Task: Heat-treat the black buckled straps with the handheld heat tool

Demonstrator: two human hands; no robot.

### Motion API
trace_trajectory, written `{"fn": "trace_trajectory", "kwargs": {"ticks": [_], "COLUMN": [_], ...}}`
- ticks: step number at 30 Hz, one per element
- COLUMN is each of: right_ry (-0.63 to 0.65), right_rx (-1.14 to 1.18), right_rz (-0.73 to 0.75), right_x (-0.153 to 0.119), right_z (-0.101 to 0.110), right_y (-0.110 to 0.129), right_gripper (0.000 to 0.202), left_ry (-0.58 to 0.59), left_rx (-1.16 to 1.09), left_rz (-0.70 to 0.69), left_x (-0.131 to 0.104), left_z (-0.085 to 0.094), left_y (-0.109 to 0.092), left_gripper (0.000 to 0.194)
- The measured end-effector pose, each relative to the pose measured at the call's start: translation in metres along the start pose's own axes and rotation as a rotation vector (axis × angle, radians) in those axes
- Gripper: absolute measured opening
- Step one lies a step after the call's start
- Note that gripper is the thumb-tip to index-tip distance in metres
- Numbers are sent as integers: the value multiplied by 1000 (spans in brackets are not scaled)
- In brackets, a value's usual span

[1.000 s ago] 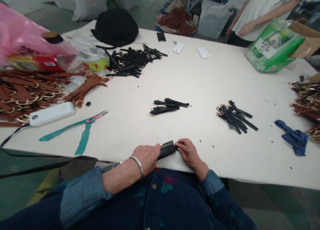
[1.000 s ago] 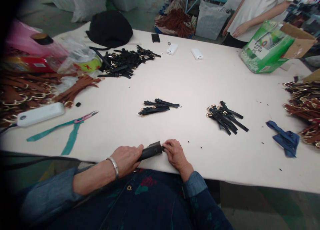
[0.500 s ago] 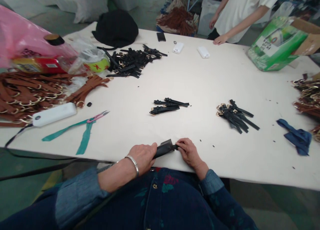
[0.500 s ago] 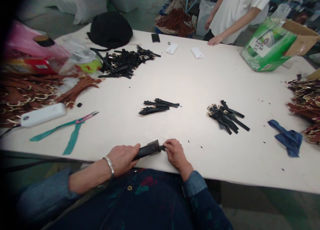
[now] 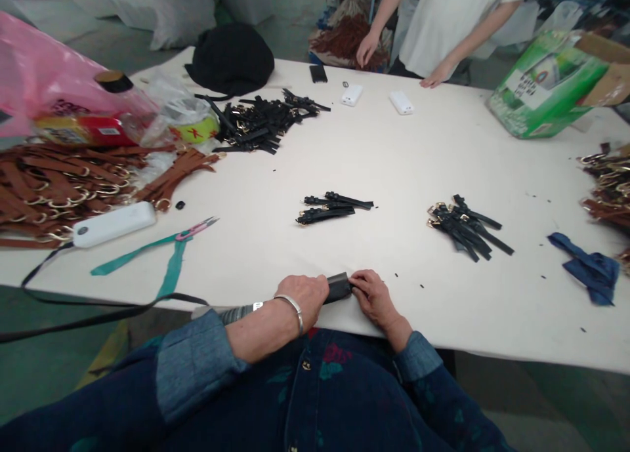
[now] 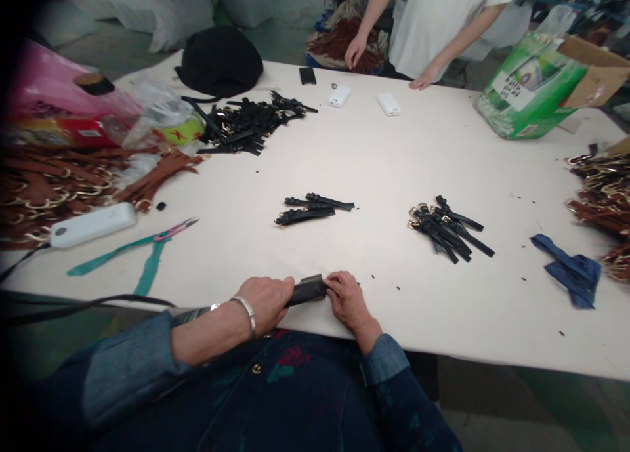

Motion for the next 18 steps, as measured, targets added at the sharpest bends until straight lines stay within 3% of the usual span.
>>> {"fn": "trace_trajectory", "kwargs": {"ticks": [6, 14, 18], "right_ry": [-1, -19, -6], "right_rx": [15, 25, 16], "right_rz": [5, -24, -21], "right_x": [-1, -1, -1], "right_z": [-1, 1, 1], "right_y": [1, 1, 1], "right_gripper": [26, 25, 25], "left_ry": [-3, 32, -1], "left_rx": [-6, 6, 13], "left_rz": [0, -7, 12], "left_x": [-7, 2, -5], "left_z": [0, 4, -3], "left_y": [10, -3, 10], "left_gripper": [23, 24, 25]}}
Point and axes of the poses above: each hand's wrist, its own x-axis towards the middle knuckle, its own z-axis out of the back of the hand, y = z × x, the point moved 2 cm from there along x, towards the middle knuckle, and after that the axes turned 7 degrees about -z, right-handed, at the moved point
